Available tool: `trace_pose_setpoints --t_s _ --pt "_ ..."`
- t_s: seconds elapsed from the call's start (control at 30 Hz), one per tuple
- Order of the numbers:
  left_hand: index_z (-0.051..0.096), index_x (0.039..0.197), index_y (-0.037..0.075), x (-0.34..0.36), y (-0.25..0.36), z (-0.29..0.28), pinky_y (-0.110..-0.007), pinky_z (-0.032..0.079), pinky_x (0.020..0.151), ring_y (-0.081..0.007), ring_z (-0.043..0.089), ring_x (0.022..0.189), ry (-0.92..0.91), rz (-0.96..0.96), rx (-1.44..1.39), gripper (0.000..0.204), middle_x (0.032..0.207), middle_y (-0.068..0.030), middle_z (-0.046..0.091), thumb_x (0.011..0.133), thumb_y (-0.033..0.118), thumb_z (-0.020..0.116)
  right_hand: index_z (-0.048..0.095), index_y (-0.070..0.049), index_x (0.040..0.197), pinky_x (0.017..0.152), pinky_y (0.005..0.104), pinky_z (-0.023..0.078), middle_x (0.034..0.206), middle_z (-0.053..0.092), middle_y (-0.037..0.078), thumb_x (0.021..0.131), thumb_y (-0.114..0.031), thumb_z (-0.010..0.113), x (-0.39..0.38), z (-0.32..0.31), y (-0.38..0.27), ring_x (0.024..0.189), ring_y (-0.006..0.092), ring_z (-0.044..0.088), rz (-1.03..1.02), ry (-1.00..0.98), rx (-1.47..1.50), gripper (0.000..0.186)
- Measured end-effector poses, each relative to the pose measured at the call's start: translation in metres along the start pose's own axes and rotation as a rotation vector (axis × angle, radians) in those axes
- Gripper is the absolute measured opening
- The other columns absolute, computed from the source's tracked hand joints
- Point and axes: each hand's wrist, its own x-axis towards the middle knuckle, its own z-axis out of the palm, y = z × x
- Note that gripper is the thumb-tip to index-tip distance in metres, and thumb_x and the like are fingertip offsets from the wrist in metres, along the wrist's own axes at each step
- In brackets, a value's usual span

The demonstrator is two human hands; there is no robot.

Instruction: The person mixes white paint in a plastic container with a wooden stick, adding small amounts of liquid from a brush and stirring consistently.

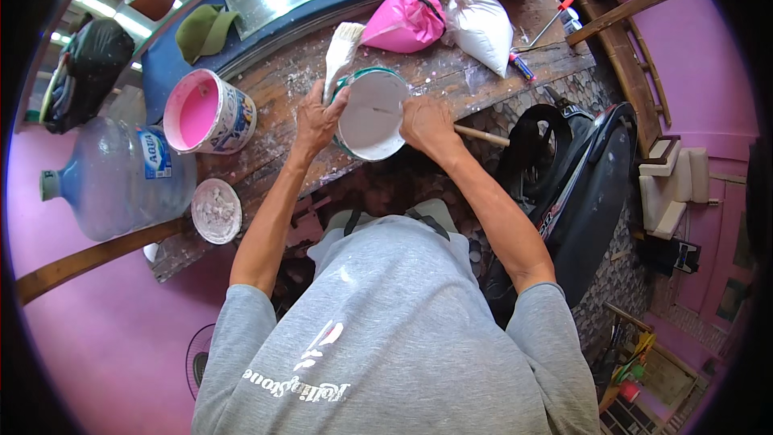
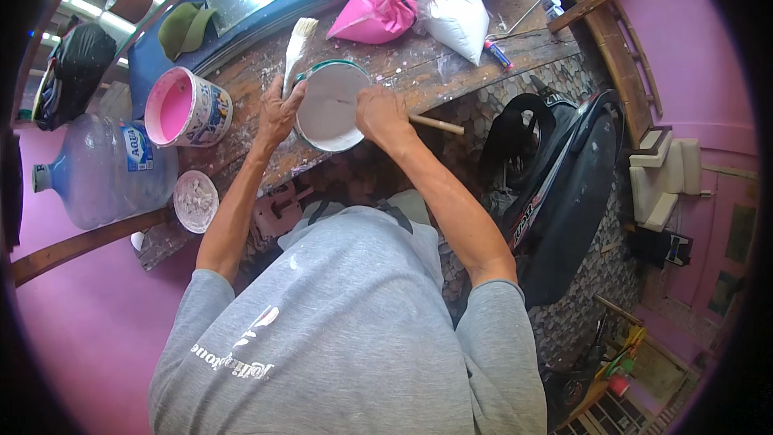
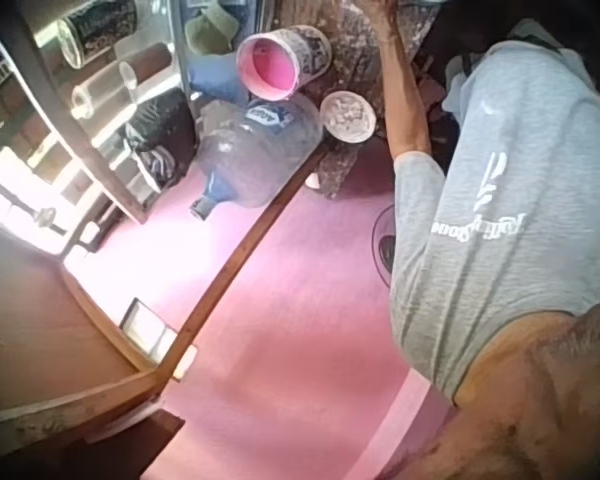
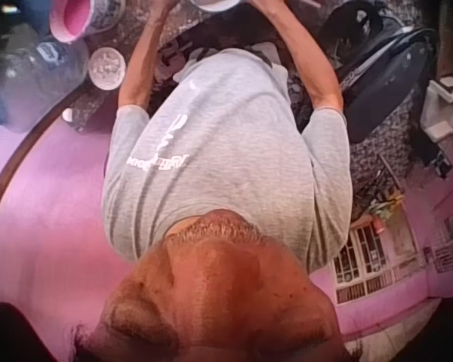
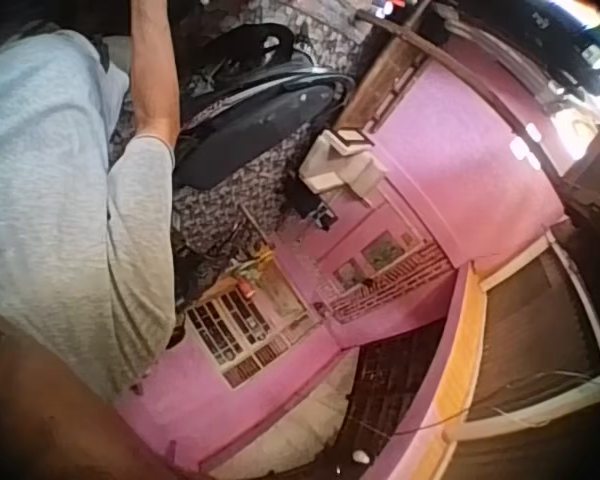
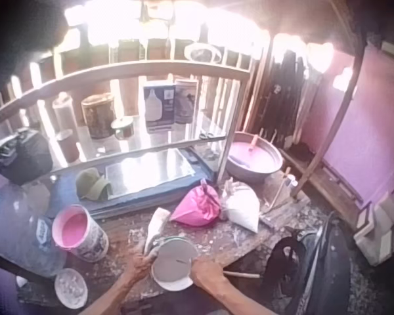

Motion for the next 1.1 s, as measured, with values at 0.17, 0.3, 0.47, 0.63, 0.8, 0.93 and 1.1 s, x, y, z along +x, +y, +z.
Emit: trace_pose_setpoints --t_s 0.17,0.3,0.47,0.63,0.8,0.93,1.1 --pt "0.055 0.089 0.003 0.004 -0.008 -0.001 -0.038 0.043 0.057 -0.0242 0.055 0.061 0.083 0.050 -0.047 0.036 0.068 -0.0153 0.057 0.088 0.038 0.061 0.064 0.001 0.079 0.072 0.0506 0.048 0.077 0.062 0.026 0.074 -0.011 0.050 -0.009 -0.001 -0.016 0.077 0.0417 0.061 -0.016 -0.183 0.139 0.018" --pt "0.055 0.090 0.001 0.003 -0.004 -0.004 -0.039 0.044 0.059 -0.0255 0.056 0.063 0.050 0.029 -0.028 0.037 0.070 -0.0165 0.058 0.088 0.038 0.061 0.061 -0.002 0.078 0.070 0.0488 0.049 0.080 0.064 0.021 0.077 -0.014 0.049 -0.002 -0.002 0.000 0.074 0.0364 0.065 -0.039 0.002 -0.014 0.017" --pt "0.055 0.092 0.000 0.003 -0.008 -0.004 -0.041 0.044 0.062 -0.0310 0.057 0.067 0.057 -0.007 -0.047 0.039 0.075 -0.0200 0.058 0.088 0.038 0.061 0.061 -0.003 0.081 0.061 0.0455 0.049 0.072 0.062 0.016 0.078 -0.014 0.050 -0.009 -0.004 -0.023 0.065 0.0317 0.062 -0.111 -0.344 -0.013 0.016" --pt "0.055 0.094 0.001 0.004 -0.003 -0.004 -0.042 0.044 0.063 -0.0318 0.058 0.070 0.061 0.065 0.004 0.039 0.077 -0.0206 0.059 0.088 0.039 0.061 0.057 -0.001 0.079 0.060 0.0469 0.047 0.069 0.059 0.016 0.079 -0.014 0.049 -0.001 0.018 0.001 0.067 0.0328 0.061 -0.078 0.054 -0.014 0.015" --pt "0.055 0.094 0.001 0.003 0.004 -0.008 -0.042 0.043 0.062 -0.0318 0.059 0.069 0.059 0.045 -0.028 0.041 0.076 -0.0209 0.057 0.087 0.041 0.061 0.059 -0.001 0.086 0.066 0.0468 0.047 0.077 0.061 0.020 0.081 -0.015 0.047 -0.022 0.008 -0.018 0.073 0.0334 0.062 -0.208 -0.124 -0.071 0.019" --pt "0.056 0.095 0.001 0.004 -0.003 -0.006 -0.043 0.044 0.064 -0.0343 0.059 0.071 0.026 0.009 0.033 0.043 0.079 -0.0219 0.059 0.086 0.043 0.061 0.060 -0.001 0.085 0.069 0.0455 0.048 0.079 0.062 0.021 0.081 -0.015 0.047 0.005 -0.002 -0.019 0.075 0.0340 0.062 0.024 -0.168 0.062 0.020" --pt "0.056 0.096 0.002 0.003 -0.007 -0.005 -0.044 0.045 0.065 -0.0374 0.060 0.075 0.064 0.027 -0.066 0.042 0.082 -0.0225 0.060 0.087 0.042 0.060 0.060 -0.001 0.083 0.067 0.0480 0.049 0.081 0.062 0.023 0.080 -0.012 0.048 -0.012 0.005 -0.014 0.077 0.0366 0.062 -0.025 -0.203 0.032 0.017"
